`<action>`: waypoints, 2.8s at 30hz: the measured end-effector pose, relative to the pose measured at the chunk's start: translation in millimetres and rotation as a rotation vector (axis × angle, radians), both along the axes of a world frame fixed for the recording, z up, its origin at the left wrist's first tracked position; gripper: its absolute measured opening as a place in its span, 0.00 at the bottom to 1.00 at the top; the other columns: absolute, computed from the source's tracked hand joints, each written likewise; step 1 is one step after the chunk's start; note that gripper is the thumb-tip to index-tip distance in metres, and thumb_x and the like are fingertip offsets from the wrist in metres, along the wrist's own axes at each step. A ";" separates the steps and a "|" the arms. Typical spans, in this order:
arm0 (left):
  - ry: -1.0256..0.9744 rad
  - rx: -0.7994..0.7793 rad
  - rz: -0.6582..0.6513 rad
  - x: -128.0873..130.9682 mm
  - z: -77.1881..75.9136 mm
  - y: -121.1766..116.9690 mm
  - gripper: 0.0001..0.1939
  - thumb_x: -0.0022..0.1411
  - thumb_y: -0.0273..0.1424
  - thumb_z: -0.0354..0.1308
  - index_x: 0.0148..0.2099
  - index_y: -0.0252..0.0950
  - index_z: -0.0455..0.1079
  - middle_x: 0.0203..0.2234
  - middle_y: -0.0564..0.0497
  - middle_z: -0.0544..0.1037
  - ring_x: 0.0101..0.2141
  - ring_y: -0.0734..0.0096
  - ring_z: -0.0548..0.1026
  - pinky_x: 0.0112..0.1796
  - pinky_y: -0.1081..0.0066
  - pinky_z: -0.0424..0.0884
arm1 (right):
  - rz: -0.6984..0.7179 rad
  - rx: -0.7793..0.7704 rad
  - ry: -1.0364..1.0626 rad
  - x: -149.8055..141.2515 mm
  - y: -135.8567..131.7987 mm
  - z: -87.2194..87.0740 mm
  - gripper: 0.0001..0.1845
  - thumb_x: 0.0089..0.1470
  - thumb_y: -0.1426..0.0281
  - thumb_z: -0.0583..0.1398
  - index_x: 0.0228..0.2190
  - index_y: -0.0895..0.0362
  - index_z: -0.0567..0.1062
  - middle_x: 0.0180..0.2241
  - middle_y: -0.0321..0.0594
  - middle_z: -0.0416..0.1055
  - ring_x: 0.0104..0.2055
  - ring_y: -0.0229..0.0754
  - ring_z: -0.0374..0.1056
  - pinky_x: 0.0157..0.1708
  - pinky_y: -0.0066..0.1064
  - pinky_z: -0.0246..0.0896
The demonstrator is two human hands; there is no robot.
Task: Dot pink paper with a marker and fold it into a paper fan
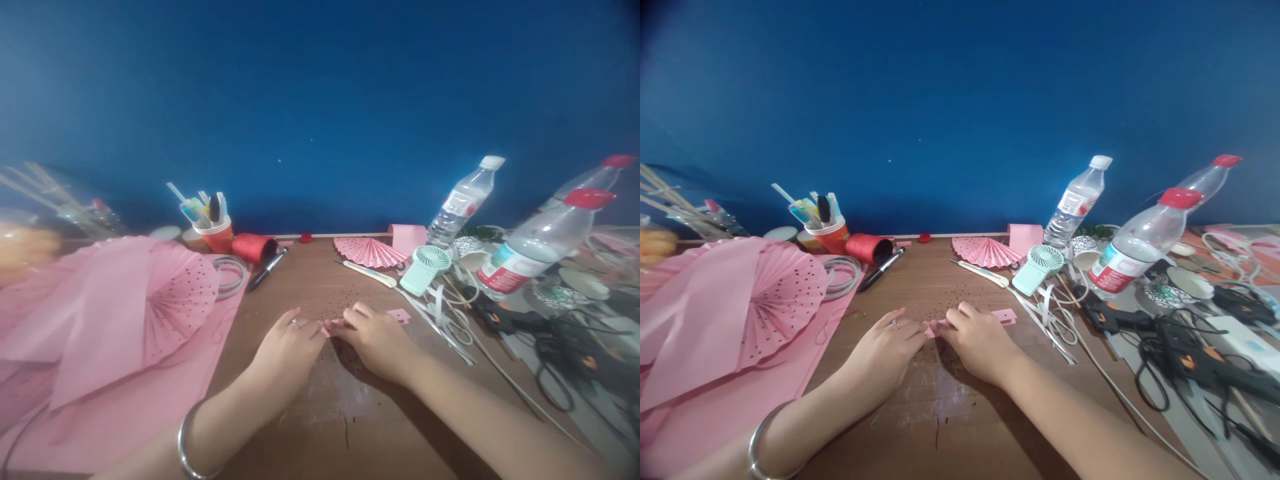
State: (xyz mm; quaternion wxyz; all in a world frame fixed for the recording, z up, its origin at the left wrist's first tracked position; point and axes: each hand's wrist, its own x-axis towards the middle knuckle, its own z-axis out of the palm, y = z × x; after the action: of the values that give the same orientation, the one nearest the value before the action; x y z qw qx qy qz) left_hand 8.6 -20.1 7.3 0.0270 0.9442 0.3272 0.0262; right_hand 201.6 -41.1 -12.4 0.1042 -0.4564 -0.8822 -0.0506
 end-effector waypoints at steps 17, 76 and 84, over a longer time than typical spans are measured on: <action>0.194 0.197 0.153 -0.1 -17.1 -32.1 0.24 0.53 0.24 0.48 0.54 0.31 0.58 0.48 0.31 0.64 0.46 0.50 0.66 0.42 0.55 0.62 | 0.019 -0.025 -0.003 -1.9 2.0 -4.7 0.19 0.55 0.75 0.50 0.48 0.53 0.64 0.32 0.42 0.64 0.37 0.42 0.55 0.34 0.33 0.50; -0.144 -0.047 0.226 0.2 -7.8 4.1 0.07 0.59 0.31 0.49 0.38 0.35 0.64 0.32 0.49 0.68 0.36 0.66 0.65 0.37 0.67 0.61 | -0.211 -0.338 0.355 -3.6 3.7 17.1 0.07 0.53 0.70 0.53 0.32 0.55 0.71 0.34 0.37 0.67 0.39 0.39 0.62 0.35 0.28 0.53; -0.170 -0.075 0.152 1.4 -3.6 3.1 0.08 0.60 0.26 0.44 0.36 0.35 0.65 0.32 0.50 0.68 0.36 0.68 0.64 0.37 0.68 0.60 | -0.246 -0.397 0.441 8.8 9.8 8.9 0.06 0.47 0.67 0.58 0.28 0.56 0.70 0.31 0.38 0.66 0.35 0.41 0.63 0.31 0.29 0.54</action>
State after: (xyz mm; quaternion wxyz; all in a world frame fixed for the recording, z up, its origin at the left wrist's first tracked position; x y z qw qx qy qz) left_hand 10.0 -17.0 3.7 0.0880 0.9093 0.3952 0.0960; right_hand 210.4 -31.3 -3.5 0.1950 -0.5708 -0.7693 0.2107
